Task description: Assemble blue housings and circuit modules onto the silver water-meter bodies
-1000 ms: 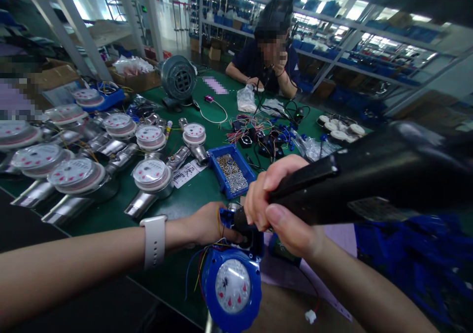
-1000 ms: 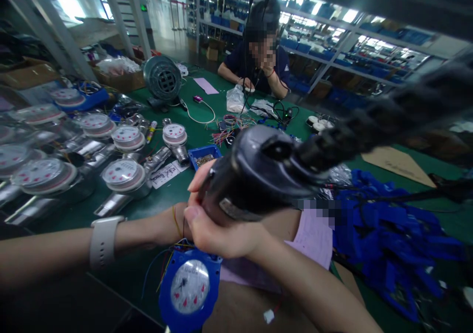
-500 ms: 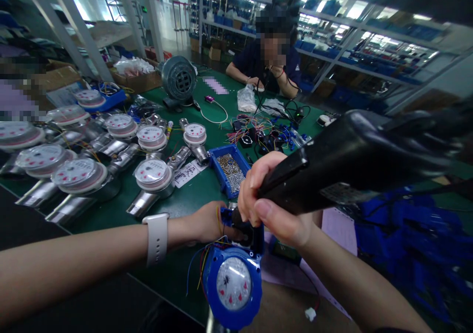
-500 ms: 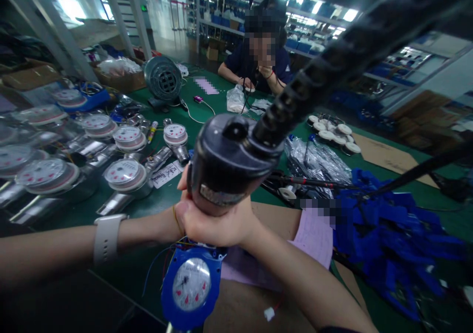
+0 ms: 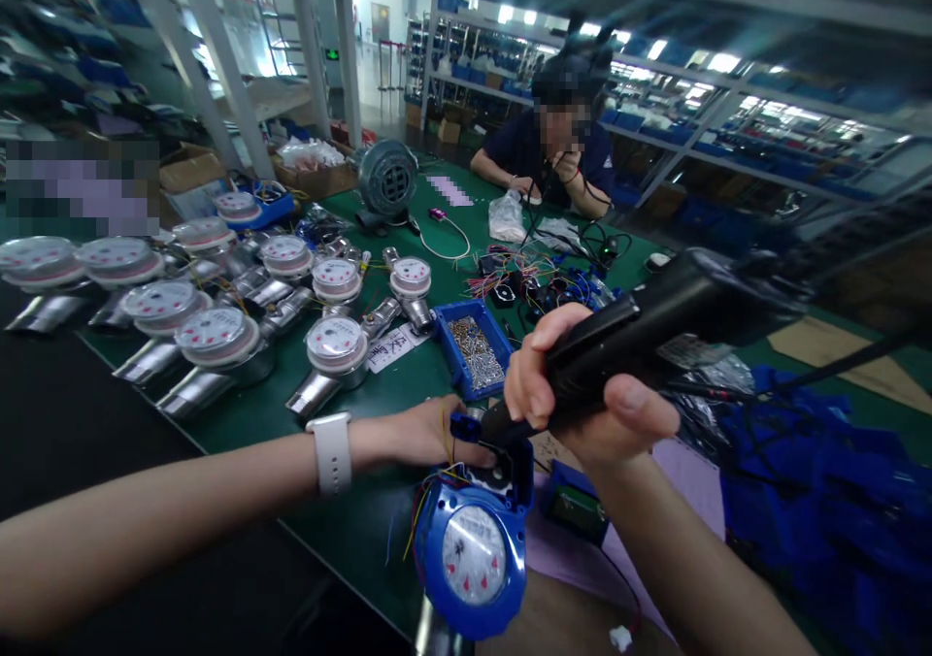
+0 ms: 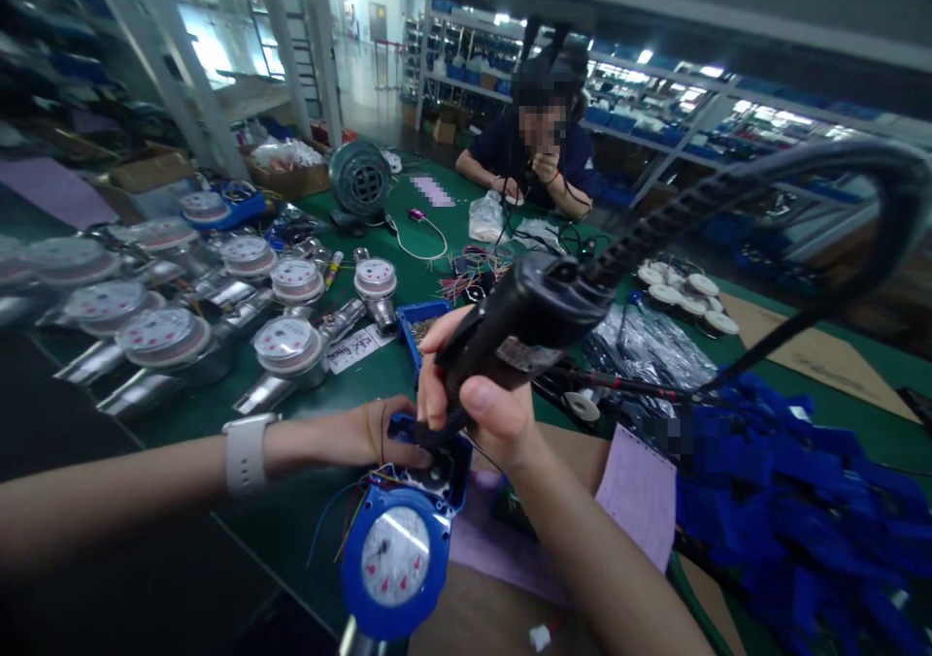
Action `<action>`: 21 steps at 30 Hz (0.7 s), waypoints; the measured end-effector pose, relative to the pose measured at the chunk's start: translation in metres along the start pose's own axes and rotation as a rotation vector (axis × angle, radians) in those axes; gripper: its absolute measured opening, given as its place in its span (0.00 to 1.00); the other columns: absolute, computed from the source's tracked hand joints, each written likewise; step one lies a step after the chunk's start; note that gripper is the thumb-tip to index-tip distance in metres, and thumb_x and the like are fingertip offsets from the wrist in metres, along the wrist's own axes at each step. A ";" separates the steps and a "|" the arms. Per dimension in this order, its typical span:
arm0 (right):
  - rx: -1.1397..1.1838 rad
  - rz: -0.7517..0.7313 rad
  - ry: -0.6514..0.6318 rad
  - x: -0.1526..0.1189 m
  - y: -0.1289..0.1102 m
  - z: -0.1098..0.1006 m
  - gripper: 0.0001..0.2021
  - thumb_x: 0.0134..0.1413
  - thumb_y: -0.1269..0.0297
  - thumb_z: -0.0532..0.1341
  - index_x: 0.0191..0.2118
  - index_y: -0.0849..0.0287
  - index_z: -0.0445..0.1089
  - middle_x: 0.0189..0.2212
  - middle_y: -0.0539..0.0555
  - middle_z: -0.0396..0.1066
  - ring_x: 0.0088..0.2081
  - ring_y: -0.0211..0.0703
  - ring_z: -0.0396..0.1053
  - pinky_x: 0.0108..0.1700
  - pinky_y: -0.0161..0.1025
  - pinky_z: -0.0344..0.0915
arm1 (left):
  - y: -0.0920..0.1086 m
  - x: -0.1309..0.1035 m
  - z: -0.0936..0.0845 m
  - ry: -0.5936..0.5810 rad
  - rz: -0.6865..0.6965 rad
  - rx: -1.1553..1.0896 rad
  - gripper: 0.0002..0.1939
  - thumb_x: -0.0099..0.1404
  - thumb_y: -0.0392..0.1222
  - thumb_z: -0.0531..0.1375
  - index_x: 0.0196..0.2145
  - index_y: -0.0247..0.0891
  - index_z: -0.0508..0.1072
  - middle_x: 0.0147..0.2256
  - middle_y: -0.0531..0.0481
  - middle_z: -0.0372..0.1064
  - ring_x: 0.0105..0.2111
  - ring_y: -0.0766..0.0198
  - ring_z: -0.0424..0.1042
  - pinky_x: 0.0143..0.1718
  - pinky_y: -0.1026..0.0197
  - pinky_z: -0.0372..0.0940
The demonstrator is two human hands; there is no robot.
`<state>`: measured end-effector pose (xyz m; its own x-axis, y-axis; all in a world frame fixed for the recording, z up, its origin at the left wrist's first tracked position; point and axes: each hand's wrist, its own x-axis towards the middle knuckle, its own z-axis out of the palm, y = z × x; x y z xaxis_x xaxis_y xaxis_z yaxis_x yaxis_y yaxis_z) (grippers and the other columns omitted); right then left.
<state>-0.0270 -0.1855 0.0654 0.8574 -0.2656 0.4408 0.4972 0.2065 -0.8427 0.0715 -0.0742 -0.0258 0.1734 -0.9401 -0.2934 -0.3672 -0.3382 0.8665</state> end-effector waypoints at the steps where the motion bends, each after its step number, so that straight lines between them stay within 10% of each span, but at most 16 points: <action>1: -0.019 0.016 0.011 0.000 -0.003 0.000 0.15 0.42 0.54 0.63 0.35 0.58 0.66 0.16 0.45 0.64 0.16 0.34 0.59 0.21 0.34 0.59 | 0.006 -0.004 -0.002 0.072 0.019 0.065 0.35 0.43 0.59 0.66 0.44 0.34 0.69 0.39 0.42 0.71 0.40 0.50 0.70 0.40 0.52 0.64; 6: -0.105 0.052 0.151 -0.008 -0.012 0.004 0.15 0.39 0.55 0.64 0.33 0.58 0.66 0.17 0.47 0.64 0.19 0.37 0.61 0.24 0.36 0.61 | 0.037 -0.008 0.005 0.295 0.293 0.172 0.31 0.43 0.57 0.67 0.42 0.38 0.70 0.38 0.46 0.72 0.38 0.54 0.70 0.39 0.56 0.63; 13: -0.157 -0.009 0.139 -0.016 -0.012 0.010 0.14 0.41 0.52 0.61 0.29 0.59 0.67 0.13 0.45 0.58 0.14 0.35 0.56 0.19 0.35 0.55 | 0.045 0.010 0.018 0.182 0.257 0.124 0.10 0.48 0.47 0.61 0.24 0.38 0.70 0.20 0.55 0.64 0.20 0.67 0.63 0.20 0.65 0.52; 21: -0.158 0.028 -0.021 -0.013 -0.014 0.004 0.14 0.40 0.53 0.60 0.30 0.58 0.67 0.13 0.46 0.56 0.15 0.37 0.56 0.19 0.36 0.55 | 0.043 0.011 0.011 0.094 0.305 0.064 0.11 0.46 0.47 0.62 0.23 0.37 0.69 0.19 0.56 0.62 0.19 0.70 0.61 0.19 0.67 0.54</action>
<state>-0.0448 -0.1806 0.0726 0.8738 -0.2419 0.4218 0.4478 0.0626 -0.8919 0.0475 -0.0993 0.0041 0.1287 -0.9915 0.0170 -0.4716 -0.0461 0.8806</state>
